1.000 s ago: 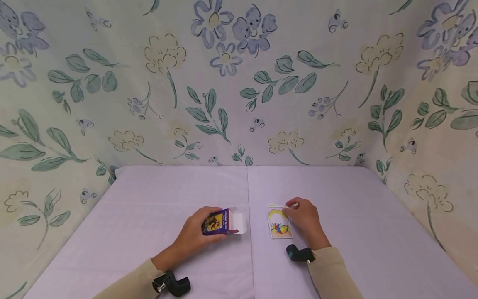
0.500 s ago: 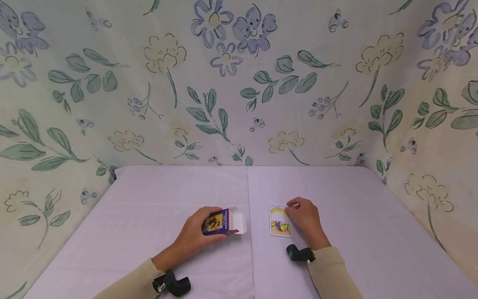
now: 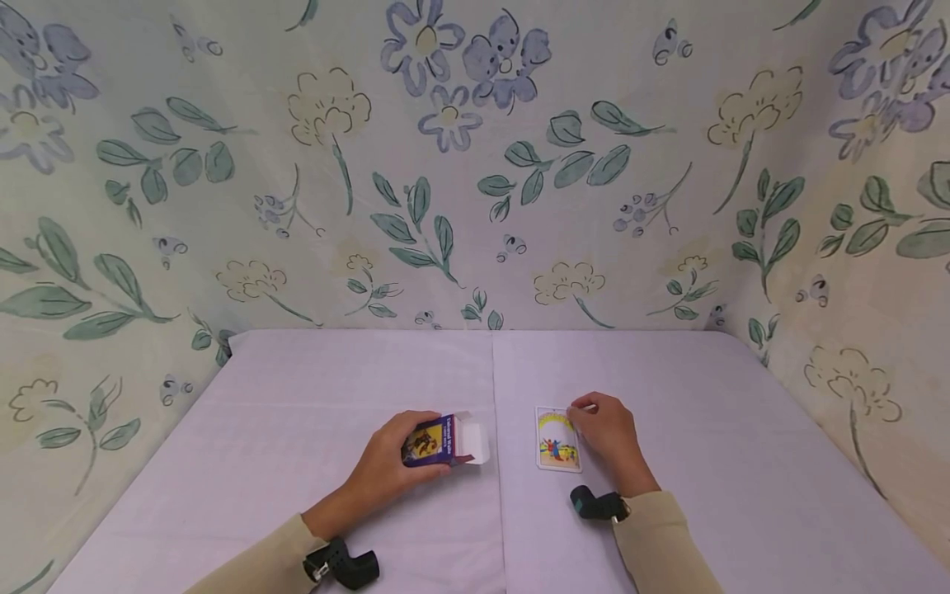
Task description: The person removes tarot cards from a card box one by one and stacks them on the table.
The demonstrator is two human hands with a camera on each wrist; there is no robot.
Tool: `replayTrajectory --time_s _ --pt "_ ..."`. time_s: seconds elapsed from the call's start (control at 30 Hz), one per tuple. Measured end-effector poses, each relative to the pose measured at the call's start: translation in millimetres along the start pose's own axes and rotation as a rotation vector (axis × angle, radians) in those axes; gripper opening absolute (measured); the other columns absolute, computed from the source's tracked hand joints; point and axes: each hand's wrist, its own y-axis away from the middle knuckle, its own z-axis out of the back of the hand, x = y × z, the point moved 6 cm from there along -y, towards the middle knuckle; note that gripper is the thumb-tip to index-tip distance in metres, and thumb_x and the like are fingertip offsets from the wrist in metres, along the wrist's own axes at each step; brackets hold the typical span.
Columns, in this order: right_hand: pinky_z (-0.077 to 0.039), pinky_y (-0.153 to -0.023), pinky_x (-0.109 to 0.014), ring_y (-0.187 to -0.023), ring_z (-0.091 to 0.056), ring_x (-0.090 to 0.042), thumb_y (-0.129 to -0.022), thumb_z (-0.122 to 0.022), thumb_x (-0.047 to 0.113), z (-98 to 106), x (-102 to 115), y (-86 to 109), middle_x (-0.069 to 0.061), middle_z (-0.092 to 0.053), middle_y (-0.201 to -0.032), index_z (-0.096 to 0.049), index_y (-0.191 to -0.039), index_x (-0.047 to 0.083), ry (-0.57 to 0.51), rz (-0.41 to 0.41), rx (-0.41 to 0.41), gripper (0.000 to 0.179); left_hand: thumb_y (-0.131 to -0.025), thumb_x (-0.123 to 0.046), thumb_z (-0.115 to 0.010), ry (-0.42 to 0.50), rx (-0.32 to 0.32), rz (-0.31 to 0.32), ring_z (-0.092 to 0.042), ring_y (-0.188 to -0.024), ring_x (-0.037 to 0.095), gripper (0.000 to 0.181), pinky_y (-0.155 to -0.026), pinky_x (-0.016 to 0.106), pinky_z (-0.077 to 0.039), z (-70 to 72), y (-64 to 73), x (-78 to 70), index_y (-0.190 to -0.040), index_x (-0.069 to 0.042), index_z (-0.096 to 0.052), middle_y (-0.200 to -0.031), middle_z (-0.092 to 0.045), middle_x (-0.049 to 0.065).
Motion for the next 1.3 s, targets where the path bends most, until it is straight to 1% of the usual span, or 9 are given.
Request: replayTrajectory --time_s 0.2,0.3,0.5,0.67,0.77,0.9,1.0,1.2,1.3 --pt "-0.048 -0.070 -0.036 -0.091 -0.052 -0.032 -0.092 -0.060 0.028 0.8 -0.2 -0.4 -0.019 -0.059 -0.104 -0.063 -0.114 0.002 -0.002 0.011 -0.002 0.034 -0.072 -0.048 -0.082 -0.044 -0.020 0.050 -0.052 -0.104 0.007 0.072 -0.085 0.034 -0.046 0.1 -0.2 4.4 -0.131 -0.015 -0.057 -0.121 -0.060 -0.007" --pt "-0.048 -0.069 -0.035 -0.090 -0.052 -0.032 -0.092 -0.060 0.028 2.3 1.3 0.9 -0.020 -0.058 -0.104 -0.062 -0.115 0.001 -0.005 0.012 0.002 0.035 -0.071 -0.048 -0.082 -0.054 -0.023 0.064 -0.052 -0.103 0.007 0.072 -0.085 0.033 -0.047 0.2 -0.4 5.0 -0.130 -0.014 -0.057 -0.121 -0.061 -0.006" --pt "-0.047 -0.068 -0.033 -0.090 -0.052 -0.032 -0.093 -0.060 0.029 4.2 2.9 2.8 -0.020 -0.057 -0.104 -0.062 -0.116 0.000 -0.006 0.007 0.001 0.037 -0.072 -0.046 -0.082 -0.078 -0.019 0.101 -0.053 -0.104 0.009 0.071 -0.087 0.036 -0.045 -0.1 -0.9 6.4 -0.130 -0.014 -0.057 -0.122 -0.061 -0.003" --pt "-0.045 -0.065 -0.030 -0.089 -0.052 -0.031 -0.093 -0.059 0.028 3.5 3.7 3.3 -0.019 -0.058 -0.103 -0.062 -0.115 0.001 -0.008 -0.002 -0.002 0.035 -0.072 -0.047 -0.082 -0.121 -0.041 0.130 -0.054 -0.103 0.012 0.070 -0.088 0.040 -0.042 2.7 -0.9 9.8 -0.129 -0.015 -0.058 -0.121 -0.062 -0.002" --pt "-0.045 -0.066 -0.030 -0.089 -0.052 -0.030 -0.093 -0.059 0.028 3.6 2.8 2.8 -0.018 -0.058 -0.102 -0.062 -0.115 0.001 -0.011 -0.001 -0.003 0.035 -0.071 -0.047 -0.083 -0.142 -0.050 0.139 -0.054 -0.102 0.012 0.069 -0.087 0.041 -0.039 3.3 -1.1 11.3 -0.128 -0.016 -0.059 -0.119 -0.063 -0.002" --pt "-0.046 -0.068 -0.033 -0.089 -0.052 -0.031 -0.093 -0.059 0.028 3.2 4.1 3.1 -0.018 -0.058 -0.101 -0.063 -0.115 0.001 -0.010 0.009 0.000 0.035 -0.071 -0.047 -0.083 -0.176 -0.058 0.148 -0.054 -0.100 0.012 0.067 -0.087 0.042 -0.037 4.5 -0.6 13.7 -0.127 -0.017 -0.060 -0.116 -0.064 -0.003" --pt "-0.046 -0.069 -0.033 -0.089 -0.052 -0.030 -0.093 -0.059 0.029 2.8 4.8 3.5 -0.018 -0.058 -0.101 -0.063 -0.115 0.001 -0.008 0.010 0.001 0.035 -0.071 -0.047 -0.083 -0.195 -0.064 0.154 -0.054 -0.100 0.013 0.066 -0.087 0.042 -0.036 5.3 -0.3 14.7 -0.126 -0.017 -0.061 -0.115 -0.064 -0.003" --pt "-0.044 -0.064 -0.027 -0.088 -0.053 -0.030 -0.093 -0.058 0.029 3.8 4.6 3.7 -0.018 -0.058 -0.100 -0.062 -0.115 0.001 -0.007 0.005 -0.002 0.036 -0.072 -0.048 -0.082 -0.210 -0.042 0.166 -0.054 -0.103 0.015 0.067 -0.089 0.044 -0.036 4.0 -1.0 14.7 -0.127 -0.016 -0.060 -0.116 -0.064 -0.002" --pt "-0.044 -0.064 -0.027 -0.088 -0.053 -0.030 -0.093 -0.059 0.029 3.5 3.8 4.2 -0.018 -0.058 -0.101 -0.062 -0.115 0.001 -0.012 0.003 -0.002 0.035 -0.072 -0.049 -0.081 -0.220 -0.027 0.173 -0.054 -0.104 0.015 0.067 -0.089 0.044 -0.035 3.0 -1.4 15.0 -0.127 -0.017 -0.060 -0.117 -0.064 -0.002"
